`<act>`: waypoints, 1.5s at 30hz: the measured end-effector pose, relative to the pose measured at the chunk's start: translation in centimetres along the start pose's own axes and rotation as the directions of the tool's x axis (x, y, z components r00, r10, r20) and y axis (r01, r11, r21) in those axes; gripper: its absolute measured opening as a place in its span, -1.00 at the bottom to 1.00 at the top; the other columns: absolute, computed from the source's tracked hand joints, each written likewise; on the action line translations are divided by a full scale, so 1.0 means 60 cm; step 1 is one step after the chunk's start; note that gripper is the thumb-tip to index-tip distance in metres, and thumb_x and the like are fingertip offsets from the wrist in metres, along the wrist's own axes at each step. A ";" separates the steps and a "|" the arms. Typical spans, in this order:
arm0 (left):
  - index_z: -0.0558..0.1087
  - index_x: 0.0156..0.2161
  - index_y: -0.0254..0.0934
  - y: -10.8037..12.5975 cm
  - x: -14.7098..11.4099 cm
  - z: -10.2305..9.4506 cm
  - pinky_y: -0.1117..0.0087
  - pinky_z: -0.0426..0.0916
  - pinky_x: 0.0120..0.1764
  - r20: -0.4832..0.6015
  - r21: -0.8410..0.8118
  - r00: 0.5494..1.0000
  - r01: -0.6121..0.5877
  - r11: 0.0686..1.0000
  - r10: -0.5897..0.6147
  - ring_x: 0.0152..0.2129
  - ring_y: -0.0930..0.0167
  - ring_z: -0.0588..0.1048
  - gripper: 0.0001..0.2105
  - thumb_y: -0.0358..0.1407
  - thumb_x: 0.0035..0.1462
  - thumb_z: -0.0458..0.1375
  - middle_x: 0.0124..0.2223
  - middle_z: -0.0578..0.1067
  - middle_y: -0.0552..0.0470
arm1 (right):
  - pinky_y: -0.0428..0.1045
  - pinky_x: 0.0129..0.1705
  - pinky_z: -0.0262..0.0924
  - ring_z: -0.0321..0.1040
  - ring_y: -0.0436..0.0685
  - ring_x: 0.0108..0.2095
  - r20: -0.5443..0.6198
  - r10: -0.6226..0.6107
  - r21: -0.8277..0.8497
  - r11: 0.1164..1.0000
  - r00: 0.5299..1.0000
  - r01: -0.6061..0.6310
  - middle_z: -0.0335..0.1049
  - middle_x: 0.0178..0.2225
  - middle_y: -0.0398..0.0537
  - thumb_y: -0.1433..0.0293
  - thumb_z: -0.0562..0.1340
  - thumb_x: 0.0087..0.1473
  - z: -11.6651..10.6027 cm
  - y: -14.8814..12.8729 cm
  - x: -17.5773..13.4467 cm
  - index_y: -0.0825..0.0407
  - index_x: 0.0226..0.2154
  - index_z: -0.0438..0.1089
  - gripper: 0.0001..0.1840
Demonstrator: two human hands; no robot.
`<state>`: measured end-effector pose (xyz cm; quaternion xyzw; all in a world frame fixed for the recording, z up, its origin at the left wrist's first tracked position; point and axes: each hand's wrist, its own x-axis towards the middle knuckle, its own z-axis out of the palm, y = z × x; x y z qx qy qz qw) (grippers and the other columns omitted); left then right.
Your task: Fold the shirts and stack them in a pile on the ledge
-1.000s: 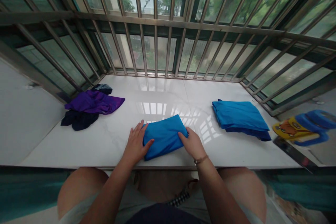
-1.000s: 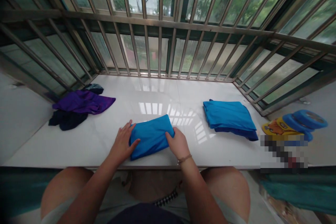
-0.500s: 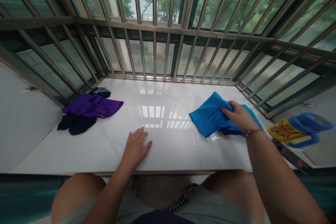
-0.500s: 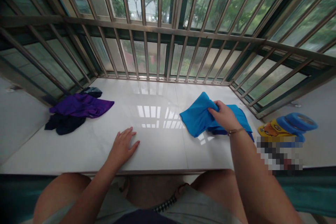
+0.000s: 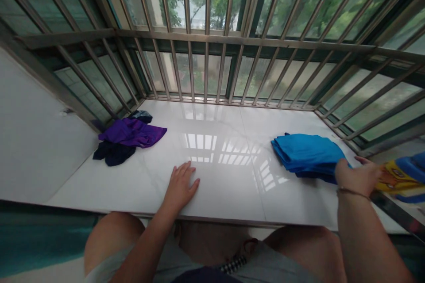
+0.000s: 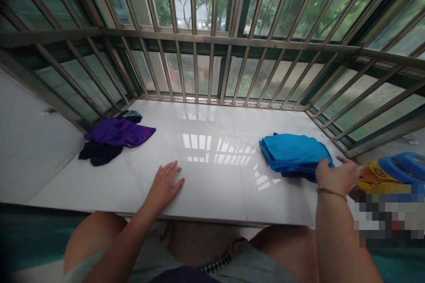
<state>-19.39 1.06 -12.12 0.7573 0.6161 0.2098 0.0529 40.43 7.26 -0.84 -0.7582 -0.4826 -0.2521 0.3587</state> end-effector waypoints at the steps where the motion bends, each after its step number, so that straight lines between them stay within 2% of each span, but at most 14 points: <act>1: 0.51 0.22 -0.23 0.000 0.000 -0.001 -0.26 0.13 0.47 -0.002 0.001 1.000 0.000 1.000 0.000 0.38 0.04 0.39 -0.63 -0.16 0.40 0.18 0.44 0.42 -0.26 | 0.39 0.08 0.13 0.32 0.56 0.15 -0.020 0.052 0.008 0.999 0.998 -0.052 0.42 0.00 0.76 0.13 0.18 0.39 0.001 -0.016 -0.042 0.43 0.09 0.50 -0.37; 6: 0.50 0.23 -0.22 0.001 0.000 -0.006 -0.24 0.13 0.47 -0.003 0.011 1.000 0.000 1.000 0.000 0.38 0.06 0.38 -0.63 -0.16 0.42 0.16 0.44 0.42 -0.25 | 0.41 0.38 0.12 0.18 0.55 0.40 0.207 -0.294 0.200 0.946 0.933 0.254 0.27 0.38 0.54 0.15 0.12 0.39 -0.017 -0.148 -0.282 0.32 0.35 0.31 -0.30; 10: 0.51 0.23 -0.23 0.006 -0.004 -0.001 -0.25 0.14 0.47 -0.013 0.025 1.000 -0.003 1.000 0.003 0.38 0.06 0.38 -0.63 -0.17 0.42 0.14 0.44 0.42 -0.25 | 0.37 0.34 0.25 0.31 0.48 0.32 0.301 -0.381 0.266 0.914 0.874 0.306 0.38 0.32 0.45 0.20 0.10 0.40 -0.026 -0.214 -0.398 0.25 0.34 0.32 -0.37; 14: 0.48 0.26 -0.26 -0.013 0.003 0.010 -0.22 0.17 0.45 -0.026 0.026 1.000 0.002 1.000 -0.001 0.38 0.06 0.39 -0.58 -0.15 0.40 0.13 0.43 0.43 -0.30 | 0.36 0.36 0.26 0.37 0.44 0.28 0.329 -0.354 0.269 0.924 0.875 0.273 0.45 0.27 0.38 0.22 0.09 0.40 -0.021 -0.220 -0.417 0.19 0.30 0.40 -0.42; 18: 0.44 0.31 -0.35 -0.082 0.050 -0.007 -0.21 0.21 0.41 -0.091 0.099 0.987 0.139 0.985 -0.130 0.43 -0.05 0.30 -0.48 -0.11 0.37 0.12 0.48 0.32 -0.42 | 0.33 0.33 0.31 0.42 0.40 0.23 0.350 -0.376 0.281 0.916 0.858 0.287 0.51 0.22 0.33 0.23 0.10 0.39 -0.022 -0.216 -0.408 0.17 0.23 0.47 -0.47; 23: 0.34 0.37 -0.58 -0.186 0.129 -0.079 -0.17 0.23 0.37 -0.179 0.221 0.884 0.463 0.858 -0.431 0.42 -0.16 0.25 -0.36 -0.10 0.39 0.04 0.47 0.26 -0.58 | 0.30 0.27 0.36 0.49 0.37 0.13 0.353 -0.388 0.303 0.908 0.851 0.289 0.60 0.11 0.25 0.29 0.14 0.37 -0.028 -0.222 -0.403 0.12 0.10 0.56 -0.58; 29: 0.59 -0.01 -0.54 -0.232 0.181 -0.159 -0.01 0.45 0.09 -0.087 0.233 0.854 0.518 0.823 -0.513 0.03 -0.08 0.56 -0.61 -0.36 0.35 -0.04 0.04 0.58 -0.54 | 0.30 0.25 0.39 0.53 0.36 0.10 0.337 -0.363 0.314 0.913 0.869 0.260 0.62 0.08 0.23 0.29 0.14 0.35 -0.025 -0.221 -0.407 0.09 0.07 0.57 -0.59; 33: 0.62 -0.12 -0.38 -0.149 0.185 -0.141 0.07 0.47 0.02 0.037 0.171 0.905 0.413 0.895 -0.424 -0.09 0.02 0.61 -0.70 -0.41 0.33 0.01 -0.11 0.64 -0.38 | 0.29 0.24 0.39 0.53 0.36 0.09 0.345 -0.358 0.313 0.916 0.868 0.253 0.62 0.08 0.23 0.29 0.14 0.34 -0.023 -0.219 -0.409 0.08 0.08 0.56 -0.59; 36: 0.63 -0.19 -0.25 -0.006 0.125 -0.077 0.21 0.47 0.04 0.179 0.048 0.959 0.216 0.975 -0.221 -0.10 0.17 0.64 -0.75 -0.43 0.35 0.07 -0.12 0.68 -0.21 | 0.29 0.24 0.38 0.53 0.36 0.08 0.332 -0.363 0.311 0.913 0.871 0.262 0.62 0.07 0.23 0.28 0.16 0.33 -0.022 -0.219 -0.408 0.09 0.09 0.55 -0.59; 38: 0.63 -0.21 -0.17 0.102 0.053 -0.029 0.31 0.48 0.01 0.294 -0.084 0.955 0.053 0.995 -0.026 -0.13 0.26 0.64 -0.85 -0.41 0.31 0.21 -0.14 0.69 -0.07 | 0.28 0.23 0.38 0.53 0.35 0.08 0.326 -0.365 0.312 0.912 0.872 0.265 0.62 0.07 0.23 0.28 0.16 0.34 -0.024 -0.220 -0.407 0.09 0.10 0.54 -0.59; 39: 0.62 -0.17 -0.18 0.151 0.012 -0.009 0.29 0.49 0.01 0.348 -0.239 0.920 -0.101 0.966 0.182 -0.11 0.25 0.64 -0.88 -0.42 0.29 0.24 -0.12 0.68 -0.07 | 0.27 0.23 0.38 0.53 0.35 0.08 0.328 -0.366 0.312 0.912 0.871 0.266 0.62 0.07 0.22 0.28 0.16 0.35 -0.025 -0.221 -0.406 0.09 0.10 0.53 -0.59; 41: 0.59 -0.05 -0.14 0.225 -0.063 0.016 0.24 0.46 0.14 0.347 -0.514 0.779 -0.308 0.801 0.523 0.02 0.24 0.61 -0.84 -0.34 0.28 0.33 0.01 0.67 -0.05 | 0.27 0.23 0.38 0.52 0.35 0.09 0.342 -0.373 0.311 0.911 0.863 0.270 0.61 0.07 0.23 0.29 0.14 0.36 -0.028 -0.223 -0.404 0.10 0.12 0.52 -0.59; 43: 0.54 0.11 -0.07 0.260 -0.113 0.019 0.22 0.41 0.26 0.290 -0.651 0.684 -0.371 0.662 0.669 0.16 0.23 0.55 -0.65 -0.17 0.26 0.42 0.18 0.62 -0.06 | 0.27 0.22 0.38 0.52 0.35 0.09 0.355 -0.376 0.304 0.912 0.856 0.275 0.61 0.08 0.23 0.29 0.13 0.38 -0.031 -0.225 -0.403 0.10 0.13 0.51 -0.58; 45: 0.48 0.24 -0.03 0.258 -0.132 0.009 0.18 0.37 0.35 0.259 -0.664 0.711 -0.361 0.655 0.654 0.27 0.20 0.48 -0.52 -0.11 0.27 0.42 0.31 0.54 -0.08 | 0.27 0.22 0.38 0.52 0.35 0.08 0.370 -0.379 0.303 0.912 0.848 0.275 0.61 0.08 0.21 0.28 0.12 0.39 -0.033 -0.226 -0.402 0.09 0.14 0.50 -0.58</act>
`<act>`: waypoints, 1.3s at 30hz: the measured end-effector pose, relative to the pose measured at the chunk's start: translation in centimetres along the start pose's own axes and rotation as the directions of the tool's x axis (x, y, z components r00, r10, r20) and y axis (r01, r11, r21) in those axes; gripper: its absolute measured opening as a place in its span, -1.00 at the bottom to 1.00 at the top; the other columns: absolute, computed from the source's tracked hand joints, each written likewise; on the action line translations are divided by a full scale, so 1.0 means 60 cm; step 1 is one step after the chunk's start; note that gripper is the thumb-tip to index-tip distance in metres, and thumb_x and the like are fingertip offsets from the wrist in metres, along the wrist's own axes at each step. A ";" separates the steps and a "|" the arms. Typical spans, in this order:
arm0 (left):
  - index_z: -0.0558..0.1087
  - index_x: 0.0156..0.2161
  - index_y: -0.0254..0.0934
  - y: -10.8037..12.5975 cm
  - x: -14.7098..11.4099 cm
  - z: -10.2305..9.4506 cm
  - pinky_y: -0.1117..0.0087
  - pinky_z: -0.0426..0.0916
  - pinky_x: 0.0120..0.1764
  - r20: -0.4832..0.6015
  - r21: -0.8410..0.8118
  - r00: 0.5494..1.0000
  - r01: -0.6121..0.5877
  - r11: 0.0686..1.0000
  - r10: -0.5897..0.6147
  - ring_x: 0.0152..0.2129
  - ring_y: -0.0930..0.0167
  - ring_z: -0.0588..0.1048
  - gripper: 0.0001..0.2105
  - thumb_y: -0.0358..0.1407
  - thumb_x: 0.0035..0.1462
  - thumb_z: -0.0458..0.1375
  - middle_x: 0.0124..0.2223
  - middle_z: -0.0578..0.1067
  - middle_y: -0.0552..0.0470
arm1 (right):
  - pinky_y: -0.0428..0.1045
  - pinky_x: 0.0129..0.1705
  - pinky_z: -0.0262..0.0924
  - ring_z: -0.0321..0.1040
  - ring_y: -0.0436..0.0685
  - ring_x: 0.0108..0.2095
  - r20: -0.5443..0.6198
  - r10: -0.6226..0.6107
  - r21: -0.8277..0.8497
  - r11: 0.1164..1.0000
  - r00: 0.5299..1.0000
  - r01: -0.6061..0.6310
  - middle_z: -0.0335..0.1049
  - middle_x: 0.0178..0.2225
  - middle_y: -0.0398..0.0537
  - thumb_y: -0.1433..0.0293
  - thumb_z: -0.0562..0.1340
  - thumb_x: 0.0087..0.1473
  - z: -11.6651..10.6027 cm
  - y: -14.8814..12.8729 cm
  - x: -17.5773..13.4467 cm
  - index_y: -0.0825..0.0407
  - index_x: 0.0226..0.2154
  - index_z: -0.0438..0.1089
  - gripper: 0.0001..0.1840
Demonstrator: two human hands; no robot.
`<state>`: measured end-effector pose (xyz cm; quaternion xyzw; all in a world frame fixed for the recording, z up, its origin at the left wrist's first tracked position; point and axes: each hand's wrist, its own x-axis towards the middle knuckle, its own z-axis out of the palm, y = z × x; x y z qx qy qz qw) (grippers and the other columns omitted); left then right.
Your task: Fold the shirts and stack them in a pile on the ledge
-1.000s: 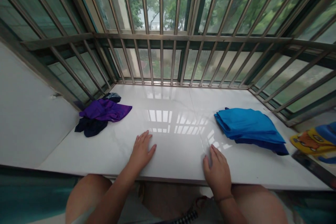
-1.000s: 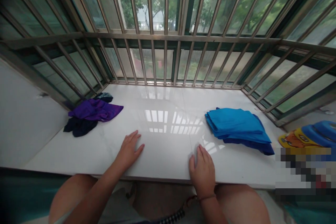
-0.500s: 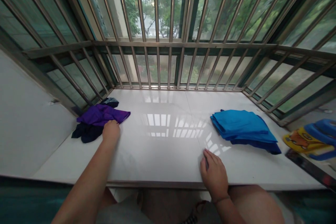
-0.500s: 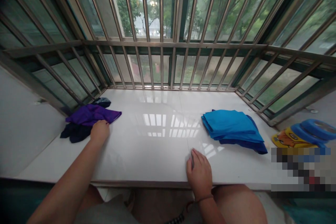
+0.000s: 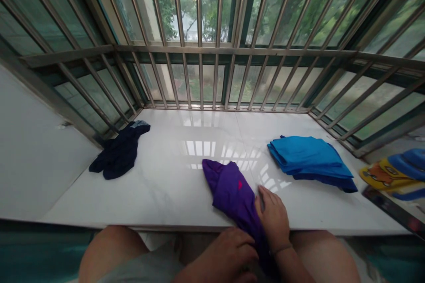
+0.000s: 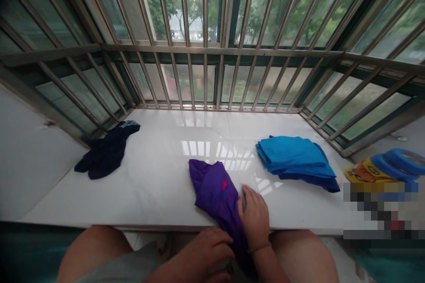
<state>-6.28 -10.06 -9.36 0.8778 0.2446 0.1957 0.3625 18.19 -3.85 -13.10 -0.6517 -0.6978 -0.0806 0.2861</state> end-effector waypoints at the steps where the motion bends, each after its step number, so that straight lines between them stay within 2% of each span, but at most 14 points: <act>1: 0.45 0.27 -0.02 -0.004 -0.009 -0.010 0.13 0.35 0.38 -0.052 0.025 0.997 0.050 0.998 -0.048 0.30 0.18 0.46 -0.51 -0.13 0.29 0.39 0.34 0.51 -0.10 | 0.26 0.23 0.37 0.52 0.34 0.09 0.010 0.001 0.004 1.000 1.000 -0.001 0.61 0.09 0.20 0.28 0.13 0.40 -0.002 0.000 0.001 0.08 0.14 0.50 -0.59; 6: 0.37 0.40 -0.10 -0.073 -0.035 -0.077 -0.12 0.31 0.42 -0.273 0.084 0.915 0.331 0.940 -0.298 0.34 0.09 0.43 -0.46 -0.23 0.36 0.24 0.39 0.47 -0.20 | 0.27 0.26 0.31 0.47 0.35 0.13 0.081 -0.005 0.003 1.000 0.997 0.005 0.57 0.13 0.18 0.30 0.18 0.38 -0.011 -0.008 0.009 0.05 0.12 0.53 -0.63; 10: 0.32 0.45 -0.14 -0.114 -0.027 -0.097 -0.10 0.32 0.40 -0.343 -0.186 0.834 0.392 0.901 -0.433 0.32 0.06 0.46 -0.33 -0.03 0.33 0.29 0.40 0.46 -0.25 | 0.36 0.31 0.24 0.43 0.39 0.17 0.161 -0.039 0.000 0.999 0.986 0.039 0.53 0.16 0.19 0.41 0.16 0.35 -0.016 -0.046 0.007 0.02 0.03 0.56 -0.68; 14: 0.33 0.46 -0.19 -0.113 -0.004 -0.100 -0.10 0.27 0.40 -0.391 -0.356 0.772 0.376 0.856 -0.501 0.33 -0.03 0.44 -0.07 0.05 0.04 0.50 0.41 0.45 -0.29 | 0.44 0.45 0.07 0.43 0.35 0.18 0.238 -0.123 0.165 0.983 0.963 0.085 0.58 0.05 0.10 0.51 0.17 0.28 -0.009 -0.117 -0.015 -0.04 -0.02 0.56 -0.67; 16: 0.44 0.35 -0.20 -0.103 0.006 -0.100 -0.06 0.32 0.34 -0.442 -0.374 0.713 0.405 0.834 -0.544 0.25 -0.02 0.50 -0.19 -0.02 0.02 0.52 0.32 0.54 -0.26 | 0.43 0.46 0.09 0.47 0.33 0.14 0.229 -0.179 0.288 0.951 0.957 0.109 0.61 0.00 0.07 0.50 0.17 0.29 -0.005 -0.146 -0.026 -0.05 0.01 0.56 -0.66; 19: 0.57 0.07 -0.18 -0.092 0.008 -0.102 0.10 0.45 0.15 -0.485 -0.460 0.634 0.400 0.792 -0.602 0.00 0.12 0.61 -0.66 -0.12 0.23 0.34 0.03 0.68 -0.12 | 0.36 0.38 0.29 0.52 0.32 0.14 0.190 -0.182 0.461 0.884 0.965 0.076 0.63 0.05 0.10 0.41 0.16 0.36 -0.005 -0.166 -0.031 -0.06 0.10 0.58 -0.63; 21: 0.57 -0.03 -0.19 -0.095 0.001 -0.105 0.21 0.47 0.05 -0.475 -0.592 0.610 0.312 0.743 -0.635 -0.10 0.20 0.62 -0.76 -0.11 0.31 0.28 -0.09 0.68 -0.05 | 0.26 0.28 0.43 0.56 0.30 0.13 0.200 -0.083 0.585 0.810 0.976 -0.051 0.64 0.08 0.10 0.31 0.16 0.40 -0.014 -0.160 -0.025 -0.08 0.10 0.61 -0.63; 23: 0.56 -0.03 -0.20 -0.108 -0.012 -0.112 0.26 0.48 0.03 -0.463 -0.770 0.550 0.139 0.623 -0.695 -0.11 0.24 0.62 -0.69 -0.03 0.28 0.33 -0.10 0.69 -0.02 | 0.20 0.21 0.49 0.59 0.29 0.12 0.248 0.091 0.679 0.694 0.964 -0.240 0.65 0.07 0.10 0.18 0.19 0.41 -0.029 -0.145 -0.015 -0.07 0.06 0.65 -0.62; 26: 0.58 -0.02 -0.20 -0.134 -0.031 -0.126 0.25 0.51 0.07 -0.374 -0.924 0.397 -0.239 0.300 -0.838 -0.12 0.27 0.66 -0.61 -0.03 0.16 0.45 -0.06 0.71 -0.02 | 0.20 0.18 0.51 0.60 0.33 0.11 0.372 0.341 0.719 0.482 0.863 -0.500 0.65 0.10 0.14 0.00 0.28 0.34 -0.056 -0.115 0.004 -0.03 0.09 0.65 -0.50; 28: 0.61 -0.07 -0.22 -0.147 -0.039 -0.134 0.23 0.53 0.11 -0.248 -0.911 0.334 -0.401 0.101 -0.909 -0.13 0.26 0.68 -0.69 -0.13 0.14 0.45 -0.07 0.73 -0.05 | 0.21 0.13 0.53 0.63 0.35 0.06 0.437 0.420 0.705 0.389 0.795 -0.593 0.64 0.12 0.16 -0.07 0.32 0.28 -0.072 -0.098 0.015 0.00 0.11 0.64 -0.41; 30: 0.65 -0.14 -0.25 -0.154 -0.040 -0.136 0.20 0.55 0.12 -0.145 -0.901 0.322 -0.434 -0.010 -0.935 -0.12 0.23 0.70 -0.80 -0.21 0.17 0.39 -0.09 0.74 -0.11 | 0.20 0.07 0.54 0.64 0.35 0.01 0.442 0.435 0.675 0.414 0.784 -0.610 0.64 0.11 0.18 -0.11 0.32 0.25 -0.083 -0.086 0.023 0.01 0.10 0.63 -0.36; 32: 0.67 -0.15 -0.25 -0.153 -0.037 -0.135 0.16 0.57 0.13 -0.110 -0.913 0.334 -0.405 -0.037 -0.936 -0.09 0.18 0.71 -0.82 -0.20 0.21 0.34 -0.07 0.75 -0.15 | 0.18 0.04 0.55 0.62 0.34 0.00 0.403 0.374 0.640 0.537 0.835 -0.549 0.64 0.07 0.18 -0.09 0.28 0.30 -0.087 -0.085 0.024 0.01 0.04 0.64 -0.42; 35: 0.67 -0.16 -0.21 -0.146 -0.029 -0.132 0.13 0.56 0.19 -0.127 -0.933 0.337 -0.359 -0.003 -0.933 -0.04 0.16 0.71 -0.78 -0.11 0.23 0.33 -0.06 0.75 -0.11 | 0.22 0.19 0.48 0.54 0.33 0.13 0.352 0.113 0.605 0.730 0.929 -0.318 0.58 0.14 0.15 0.02 0.30 0.33 -0.079 -0.103 0.015 -0.05 0.08 0.61 -0.55; 39: 0.65 -0.18 -0.19 -0.146 -0.027 -0.132 0.12 0.54 0.22 -0.137 -0.956 0.379 -0.292 0.022 -0.915 -0.01 0.16 0.70 -0.71 0.00 0.20 0.36 -0.08 0.75 -0.07 | 0.36 0.34 0.33 0.41 0.43 0.27 0.369 -0.132 0.513 0.854 0.920 -0.084 0.48 0.27 0.18 0.23 0.45 0.18 -0.046 -0.153 -0.004 -0.04 0.33 0.42 -0.30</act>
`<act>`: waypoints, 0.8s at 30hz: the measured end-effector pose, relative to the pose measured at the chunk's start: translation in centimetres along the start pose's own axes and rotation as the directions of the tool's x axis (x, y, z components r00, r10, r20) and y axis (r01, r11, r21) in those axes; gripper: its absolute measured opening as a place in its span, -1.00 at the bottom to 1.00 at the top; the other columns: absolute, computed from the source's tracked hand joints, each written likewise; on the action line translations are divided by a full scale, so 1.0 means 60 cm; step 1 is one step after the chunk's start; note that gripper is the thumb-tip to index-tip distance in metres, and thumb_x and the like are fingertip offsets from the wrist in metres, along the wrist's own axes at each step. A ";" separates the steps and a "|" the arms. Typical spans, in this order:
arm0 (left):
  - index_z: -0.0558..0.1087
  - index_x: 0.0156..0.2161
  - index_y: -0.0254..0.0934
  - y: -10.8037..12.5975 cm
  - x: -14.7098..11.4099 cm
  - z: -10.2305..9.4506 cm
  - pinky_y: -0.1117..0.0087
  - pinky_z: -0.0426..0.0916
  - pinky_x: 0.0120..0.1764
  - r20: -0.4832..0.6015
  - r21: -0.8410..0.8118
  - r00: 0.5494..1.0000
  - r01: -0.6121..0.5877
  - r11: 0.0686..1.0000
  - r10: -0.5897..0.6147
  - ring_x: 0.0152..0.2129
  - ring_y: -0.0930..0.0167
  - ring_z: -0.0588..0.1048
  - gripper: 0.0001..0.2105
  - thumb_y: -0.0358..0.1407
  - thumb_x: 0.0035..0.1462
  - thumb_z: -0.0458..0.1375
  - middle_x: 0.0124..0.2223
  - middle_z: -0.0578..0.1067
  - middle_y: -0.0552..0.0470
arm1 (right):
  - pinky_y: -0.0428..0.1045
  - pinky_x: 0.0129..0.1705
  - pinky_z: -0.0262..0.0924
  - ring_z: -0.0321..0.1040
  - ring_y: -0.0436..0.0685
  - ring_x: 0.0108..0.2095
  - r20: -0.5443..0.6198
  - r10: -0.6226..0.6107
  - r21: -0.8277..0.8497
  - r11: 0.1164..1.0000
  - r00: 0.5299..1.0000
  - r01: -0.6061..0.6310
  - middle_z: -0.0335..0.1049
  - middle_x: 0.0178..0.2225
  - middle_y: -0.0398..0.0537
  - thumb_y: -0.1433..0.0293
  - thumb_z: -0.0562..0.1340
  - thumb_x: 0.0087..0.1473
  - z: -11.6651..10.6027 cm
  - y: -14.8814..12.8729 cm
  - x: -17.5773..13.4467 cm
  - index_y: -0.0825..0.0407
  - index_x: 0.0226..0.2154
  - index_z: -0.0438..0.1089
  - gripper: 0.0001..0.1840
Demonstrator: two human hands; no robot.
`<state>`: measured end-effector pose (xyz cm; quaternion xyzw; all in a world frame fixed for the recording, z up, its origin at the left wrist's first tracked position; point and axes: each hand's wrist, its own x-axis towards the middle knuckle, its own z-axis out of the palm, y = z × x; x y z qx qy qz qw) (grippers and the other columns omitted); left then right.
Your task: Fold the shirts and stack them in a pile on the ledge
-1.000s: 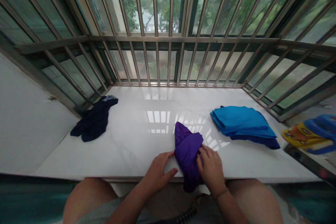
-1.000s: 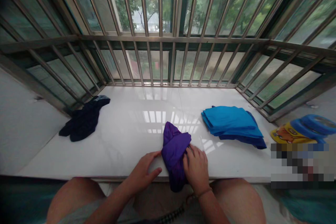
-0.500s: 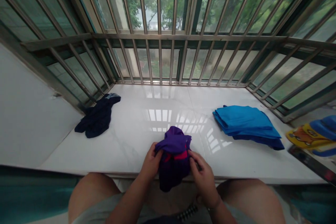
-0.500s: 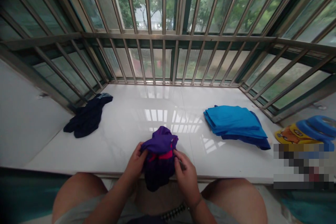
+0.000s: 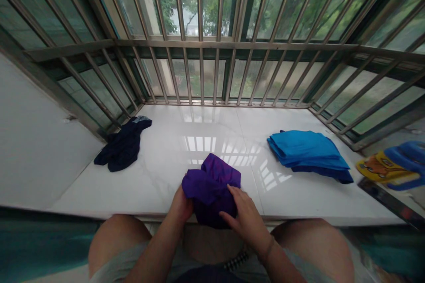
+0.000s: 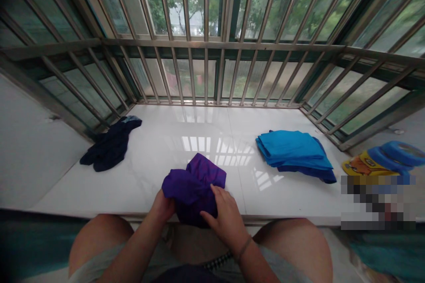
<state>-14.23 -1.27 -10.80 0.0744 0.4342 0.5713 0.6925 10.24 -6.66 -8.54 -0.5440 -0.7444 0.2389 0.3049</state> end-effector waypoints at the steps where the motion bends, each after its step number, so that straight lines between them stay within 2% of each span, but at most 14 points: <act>1: 0.65 -0.19 -0.19 0.000 0.001 -0.002 0.11 0.54 0.22 0.020 0.018 1.000 -0.001 1.000 0.000 -0.02 0.16 0.70 -0.67 0.04 0.18 0.37 -0.09 0.75 -0.08 | 0.38 0.28 0.36 0.44 0.43 0.21 0.012 0.005 -0.040 0.999 1.000 -0.005 0.52 0.21 0.19 0.29 0.41 0.19 0.013 -0.005 0.003 -0.02 0.30 0.45 -0.37; 4: 0.62 -0.16 -0.19 -0.002 0.000 -0.012 0.05 0.52 0.22 0.072 0.066 0.997 -0.031 0.997 0.026 -0.02 0.12 0.68 -0.48 0.25 0.14 0.35 -0.08 0.73 -0.12 | 0.30 0.11 0.42 0.51 0.36 -0.01 -0.002 0.046 -0.046 0.998 0.999 -0.046 0.60 -0.06 0.13 0.39 0.23 0.30 0.035 -0.017 0.012 -0.01 0.01 0.57 -0.72; 6: 0.59 -0.07 -0.21 -0.002 -0.008 -0.022 0.01 0.50 0.23 0.105 0.102 0.991 -0.092 0.991 0.081 0.03 0.07 0.65 -0.27 0.44 0.04 0.29 -0.04 0.70 -0.16 | 0.21 0.06 0.42 0.51 0.30 -0.07 -0.044 0.077 0.048 0.996 0.996 -0.075 0.59 -0.13 0.10 0.32 0.15 0.37 0.032 -0.023 0.014 -0.02 -0.12 0.54 -0.76; 8: 0.52 0.09 -0.23 -0.003 -0.021 -0.032 0.00 0.48 0.23 0.212 0.230 0.958 -0.240 0.943 0.192 0.08 0.02 0.61 -0.06 0.51 -0.16 0.36 0.04 0.65 -0.20 | 0.13 0.03 0.43 0.52 0.26 -0.09 -0.083 0.151 0.168 0.976 0.985 -0.135 0.59 -0.13 0.08 0.19 0.10 0.43 0.018 -0.028 0.012 -0.02 -0.12 0.51 -0.67; 9: 0.47 0.18 -0.22 -0.005 -0.029 -0.037 0.00 0.46 0.23 0.285 0.333 0.925 -0.341 0.879 0.251 0.09 0.01 0.59 0.05 0.46 -0.29 0.46 0.10 0.61 -0.21 | 0.11 0.02 0.43 0.53 0.24 -0.10 -0.101 0.205 0.227 0.957 0.974 -0.178 0.59 -0.12 0.07 0.12 0.07 0.44 0.009 -0.030 0.009 -0.02 -0.10 0.51 -0.61; 11: 0.35 0.34 -0.18 -0.008 -0.049 -0.042 -0.02 0.40 0.27 0.435 0.548 0.847 -0.518 0.657 0.305 0.16 -0.02 0.53 0.22 0.23 -0.45 0.64 0.21 0.53 -0.22 | 0.08 0.02 0.44 0.54 0.24 -0.08 -0.128 0.314 0.338 0.906 0.941 -0.256 0.61 -0.09 0.07 -0.02 0.04 0.44 -0.014 -0.036 0.001 -0.01 -0.05 0.50 -0.49; 12: 0.33 0.38 -0.15 -0.010 -0.059 -0.042 -0.03 0.36 0.30 0.494 0.622 0.819 -0.568 0.539 0.292 0.19 -0.02 0.50 0.21 0.10 -0.42 0.68 0.25 0.50 -0.22 | 0.07 0.03 0.45 0.55 0.24 -0.07 -0.136 0.357 0.387 0.878 0.924 -0.282 0.62 -0.09 0.08 -0.08 0.04 0.43 -0.025 -0.039 -0.003 -0.01 -0.04 0.51 -0.44; 13: 0.35 0.39 -0.12 -0.012 -0.068 -0.041 -0.03 0.33 0.32 0.540 0.663 0.795 -0.605 0.441 0.277 0.21 -0.01 0.49 0.11 0.00 -0.29 0.67 0.27 0.49 -0.21 | 0.05 0.03 0.45 0.55 0.25 -0.06 -0.141 0.387 0.428 0.854 0.911 -0.297 0.63 -0.09 0.08 -0.13 0.04 0.42 -0.037 -0.043 -0.006 -0.01 -0.04 0.51 -0.40; 15: 0.50 0.29 -0.10 -0.011 -0.085 -0.036 0.02 0.35 0.29 0.600 0.681 0.760 -0.650 0.338 0.251 0.16 0.07 0.52 -0.33 -0.12 0.07 0.51 0.20 0.55 -0.17 | 0.04 0.01 0.46 0.54 0.25 -0.08 -0.135 0.414 0.473 0.825 0.900 -0.309 0.63 -0.12 0.05 -0.19 0.05 0.40 -0.062 -0.053 -0.013 -0.02 -0.07 0.52 -0.36; 16: 0.58 0.18 -0.12 -0.008 -0.092 -0.034 0.07 0.40 0.23 0.601 0.680 0.758 -0.652 0.336 0.255 0.09 0.11 0.55 -0.55 -0.14 0.21 0.40 0.12 0.59 -0.15 | 0.03 0.01 0.46 0.54 0.24 -0.10 -0.128 0.416 0.480 0.820 0.900 -0.311 0.63 -0.15 0.04 -0.21 0.07 0.39 -0.074 -0.058 -0.015 -0.03 -0.09 0.53 -0.36; 17: 0.63 0.09 -0.13 -0.002 -0.098 -0.031 0.12 0.44 0.16 0.579 0.683 0.770 -0.638 0.356 0.268 0.02 0.14 0.58 -0.70 -0.13 0.30 0.31 0.04 0.61 -0.13 | 0.02 0.01 0.46 0.53 0.23 -0.11 -0.125 0.414 0.485 0.818 0.902 -0.309 0.62 -0.16 0.02 -0.22 0.08 0.38 -0.085 -0.063 -0.017 -0.04 -0.11 0.53 -0.36; 18: 0.65 0.02 -0.15 0.007 -0.104 -0.030 0.17 0.47 0.09 0.546 0.689 0.789 -0.615 0.385 0.283 -0.02 0.15 0.59 -0.74 -0.11 0.36 0.25 -0.01 0.63 -0.12 | 0.01 0.00 0.45 0.53 0.23 -0.12 -0.120 0.411 0.489 0.817 0.904 -0.306 0.61 -0.18 0.01 -0.22 0.10 0.37 -0.097 -0.068 -0.018 -0.04 -0.12 0.52 -0.37; 20: 0.67 -0.01 -0.15 0.032 -0.116 -0.032 0.22 0.48 0.06 0.495 0.694 0.818 -0.575 0.434 0.293 -0.02 0.13 0.59 -0.70 -0.04 0.38 0.22 -0.01 0.65 -0.14 | -0.01 -0.06 0.44 0.50 0.20 -0.18 -0.104 0.406 0.500 0.810 0.908 -0.305 0.59 -0.23 -0.03 -0.24 0.12 0.36 -0.119 -0.073 -0.021 -0.05 -0.16 0.50 -0.38; 24: 0.71 0.01 -0.15 0.099 -0.146 -0.045 0.23 0.48 0.11 0.511 0.689 0.828 -0.556 0.464 0.232 0.01 0.09 0.59 -0.64 0.03 0.34 0.27 0.03 0.68 -0.15 | -0.05 -0.27 0.37 0.39 0.13 -0.34 -0.051 0.351 0.434 0.851 0.935 -0.296 0.47 -0.40 -0.11 -0.21 0.14 0.36 -0.167 -0.083 -0.027 -0.05 -0.30 0.46 -0.40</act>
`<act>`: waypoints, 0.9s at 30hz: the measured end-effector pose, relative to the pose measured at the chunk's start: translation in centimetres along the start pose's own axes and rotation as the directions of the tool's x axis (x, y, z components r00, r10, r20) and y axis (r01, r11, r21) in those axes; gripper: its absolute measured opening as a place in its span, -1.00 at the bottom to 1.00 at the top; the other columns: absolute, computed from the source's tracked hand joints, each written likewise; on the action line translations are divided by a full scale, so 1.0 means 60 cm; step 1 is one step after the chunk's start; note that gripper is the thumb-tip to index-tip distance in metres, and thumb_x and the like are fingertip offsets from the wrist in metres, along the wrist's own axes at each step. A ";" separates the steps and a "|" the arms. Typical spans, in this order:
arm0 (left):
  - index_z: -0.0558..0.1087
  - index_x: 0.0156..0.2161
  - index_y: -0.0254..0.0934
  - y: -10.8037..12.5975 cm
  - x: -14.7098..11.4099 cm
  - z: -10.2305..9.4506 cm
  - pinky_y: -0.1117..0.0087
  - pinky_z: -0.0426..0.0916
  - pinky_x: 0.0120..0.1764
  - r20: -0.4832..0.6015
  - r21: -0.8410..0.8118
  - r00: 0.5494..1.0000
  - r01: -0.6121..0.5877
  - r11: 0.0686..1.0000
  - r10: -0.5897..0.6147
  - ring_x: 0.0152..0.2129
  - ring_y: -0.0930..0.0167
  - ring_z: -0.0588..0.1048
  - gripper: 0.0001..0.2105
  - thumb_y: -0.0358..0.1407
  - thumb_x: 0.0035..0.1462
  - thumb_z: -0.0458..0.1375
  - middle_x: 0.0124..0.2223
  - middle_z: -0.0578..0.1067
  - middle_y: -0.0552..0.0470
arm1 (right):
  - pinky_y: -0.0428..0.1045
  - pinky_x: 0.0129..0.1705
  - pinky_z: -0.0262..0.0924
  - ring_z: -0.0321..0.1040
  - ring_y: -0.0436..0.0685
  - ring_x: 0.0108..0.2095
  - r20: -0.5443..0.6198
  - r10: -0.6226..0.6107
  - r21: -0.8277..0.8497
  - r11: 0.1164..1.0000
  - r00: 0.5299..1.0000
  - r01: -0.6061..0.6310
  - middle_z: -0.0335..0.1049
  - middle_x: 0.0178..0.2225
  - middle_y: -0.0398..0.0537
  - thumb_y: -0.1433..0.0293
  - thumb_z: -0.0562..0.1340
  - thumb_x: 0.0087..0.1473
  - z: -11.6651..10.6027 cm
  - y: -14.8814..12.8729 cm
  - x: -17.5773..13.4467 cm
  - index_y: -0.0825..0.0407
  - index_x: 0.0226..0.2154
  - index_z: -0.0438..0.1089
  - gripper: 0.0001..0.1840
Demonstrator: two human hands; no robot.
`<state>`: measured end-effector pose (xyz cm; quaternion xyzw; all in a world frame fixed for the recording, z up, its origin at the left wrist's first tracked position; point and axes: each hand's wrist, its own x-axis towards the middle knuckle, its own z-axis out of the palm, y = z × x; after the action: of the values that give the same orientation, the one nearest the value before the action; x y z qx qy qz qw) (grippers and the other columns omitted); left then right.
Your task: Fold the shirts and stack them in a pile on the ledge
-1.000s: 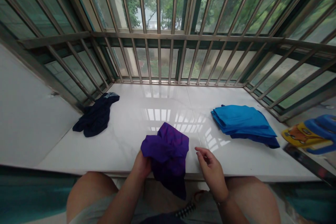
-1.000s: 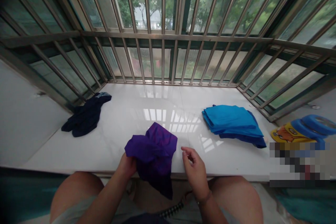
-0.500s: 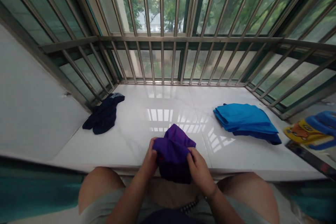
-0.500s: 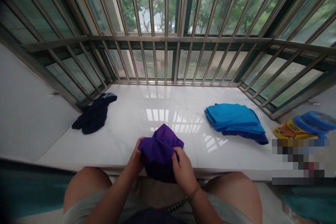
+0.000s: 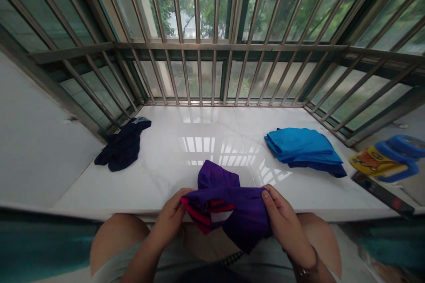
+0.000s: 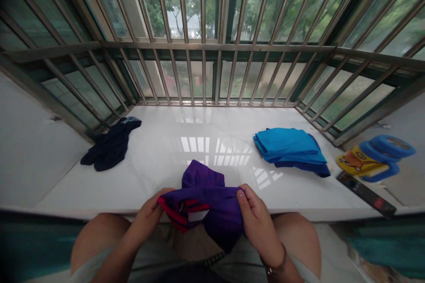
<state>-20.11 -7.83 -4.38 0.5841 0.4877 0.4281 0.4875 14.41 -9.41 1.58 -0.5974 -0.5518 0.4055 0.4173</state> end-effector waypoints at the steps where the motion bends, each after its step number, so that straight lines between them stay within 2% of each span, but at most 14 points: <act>1: 0.72 0.00 -0.16 0.011 -0.005 -0.015 0.24 0.48 0.11 0.023 -0.006 0.999 0.024 1.000 -0.024 0.00 0.09 0.60 -0.64 0.03 0.33 0.28 0.02 0.69 -0.14 | -0.05 -0.29 0.36 0.38 0.14 -0.36 0.015 -0.020 -0.033 0.999 1.000 0.021 0.47 -0.42 -0.11 -0.20 0.16 0.35 -0.010 -0.011 -0.003 -0.06 -0.33 0.46 -0.42; 4: 0.72 -0.02 -0.16 0.039 -0.016 -0.046 0.26 0.50 0.08 0.051 -0.043 0.990 0.135 0.990 -0.133 -0.06 0.12 0.61 -0.65 0.03 0.29 0.33 -0.03 0.71 -0.10 | -0.01 -0.32 0.38 0.39 0.19 -0.39 0.045 -0.030 -0.083 0.996 0.999 0.033 0.48 -0.47 -0.11 -0.15 0.27 0.26 -0.032 -0.051 -0.015 -0.13 -0.41 0.49 -0.52; 6: 0.72 -0.03 -0.16 0.046 -0.018 -0.052 0.28 0.50 0.06 0.022 -0.061 0.983 0.182 0.981 -0.181 -0.09 0.14 0.61 -0.63 0.05 0.28 0.34 -0.05 0.71 -0.07 | 0.02 -0.34 0.40 0.40 0.23 -0.41 0.070 -0.007 -0.075 0.997 0.997 0.012 0.48 -0.50 -0.10 -0.12 0.30 0.23 -0.035 -0.072 -0.024 -0.19 -0.45 0.51 -0.57; 10: 0.70 -0.03 -0.19 0.026 -0.012 -0.033 0.34 0.49 0.00 -0.121 -0.042 0.971 0.200 0.979 -0.204 -0.13 0.20 0.62 -0.60 0.08 0.27 0.34 -0.09 0.71 -0.04 | 0.01 -0.33 0.42 0.43 0.21 -0.40 0.086 -0.025 0.017 1.000 0.996 0.024 0.50 -0.46 -0.10 -0.15 0.27 0.27 -0.013 -0.069 -0.032 -0.16 -0.41 0.53 -0.52; 12: 0.69 -0.05 -0.22 0.012 -0.010 -0.014 0.35 0.51 -0.04 -0.170 -0.171 0.943 0.259 0.951 -0.287 -0.14 0.22 0.63 -0.59 0.07 0.22 0.38 -0.11 0.71 -0.04 | -0.01 -0.29 0.43 0.44 0.19 -0.36 0.071 0.005 0.071 0.997 0.997 -0.010 0.52 -0.42 -0.10 -0.19 0.27 0.27 0.003 -0.052 -0.027 -0.11 -0.38 0.52 -0.48; 14: 0.68 -0.07 -0.25 0.010 -0.010 0.003 0.31 0.55 -0.04 -0.194 -0.405 0.882 0.327 0.854 -0.429 -0.13 0.20 0.67 -0.59 0.02 0.13 0.45 -0.11 0.73 -0.07 | -0.01 -0.27 0.43 0.44 0.17 -0.35 0.069 0.076 0.129 0.988 0.995 -0.084 0.52 -0.40 -0.09 -0.22 0.27 0.26 0.014 -0.037 -0.016 -0.07 -0.36 0.51 -0.43; 16: 0.69 -0.10 -0.29 0.022 -0.012 0.015 0.22 0.59 -0.01 -0.173 -0.597 0.828 0.343 0.725 -0.534 -0.10 0.14 0.70 -0.60 -0.06 0.04 0.50 -0.10 0.74 -0.11 | -0.01 -0.28 0.42 0.44 0.17 -0.35 0.074 0.150 0.186 0.969 0.986 -0.162 0.53 -0.39 -0.09 -0.25 0.27 0.24 0.018 -0.027 -0.001 -0.05 -0.33 0.50 -0.40; 18: 0.69 -0.11 -0.31 0.043 -0.014 0.022 0.14 0.60 0.04 -0.101 -0.690 0.828 0.342 0.638 -0.552 -0.06 0.09 0.71 -0.63 -0.14 0.01 0.52 -0.09 0.74 -0.14 | 0.00 -0.29 0.41 0.45 0.18 -0.34 0.076 0.178 0.188 0.964 0.981 -0.190 0.54 -0.38 -0.08 -0.26 0.25 0.25 0.017 -0.015 0.016 -0.04 -0.31 0.49 -0.38; 20: 0.70 -0.08 -0.31 0.063 -0.012 0.025 0.11 0.59 0.10 -0.029 -0.729 0.842 0.351 0.588 -0.538 0.00 0.06 0.70 -0.63 -0.15 0.04 0.52 -0.05 0.74 -0.16 | 0.01 -0.26 0.41 0.46 0.20 -0.33 0.055 0.130 0.070 0.989 0.990 -0.134 0.54 -0.39 -0.07 -0.24 0.20 0.29 0.016 0.005 0.032 -0.05 -0.34 0.47 -0.39; 23: 0.69 -0.04 -0.29 0.079 -0.008 0.029 0.09 0.60 0.12 0.010 -0.753 0.829 0.374 0.541 -0.560 0.04 0.05 0.69 -0.60 -0.06 0.12 0.49 -0.03 0.74 -0.18 | 0.05 -0.22 0.39 0.49 0.23 -0.34 0.040 0.003 -0.247 0.969 0.999 0.007 0.53 -0.41 -0.07 -0.11 0.14 0.37 0.027 0.050 0.046 -0.09 -0.36 0.45 -0.49; 25: 0.68 -0.01 -0.28 0.079 -0.007 0.033 0.05 0.61 0.11 0.037 -0.744 0.830 0.395 0.540 -0.556 0.04 0.01 0.69 -0.56 -0.02 0.13 0.49 -0.04 0.74 -0.21 | 0.11 -0.13 0.43 0.54 0.28 -0.27 0.057 -0.075 -0.386 0.918 0.996 0.092 0.57 -0.34 -0.01 0.03 0.16 0.39 0.045 0.081 0.045 -0.09 -0.28 0.51 -0.62; 27: 0.66 0.04 -0.28 0.075 -0.010 0.037 0.01 0.61 0.08 0.077 -0.713 0.845 0.417 0.563 -0.529 0.02 -0.03 0.70 -0.50 -0.04 0.06 0.55 -0.05 0.74 -0.23 | 0.20 0.06 0.46 0.57 0.34 -0.07 0.095 -0.166 -0.423 0.886 0.982 0.191 0.62 -0.14 0.09 0.15 0.24 0.34 0.071 0.100 0.036 -0.06 -0.08 0.56 -0.72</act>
<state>-17.33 -8.99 -0.32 0.1659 0.4586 0.4754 0.7322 12.47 -7.32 -5.55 -0.6099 -0.6917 0.2500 0.2951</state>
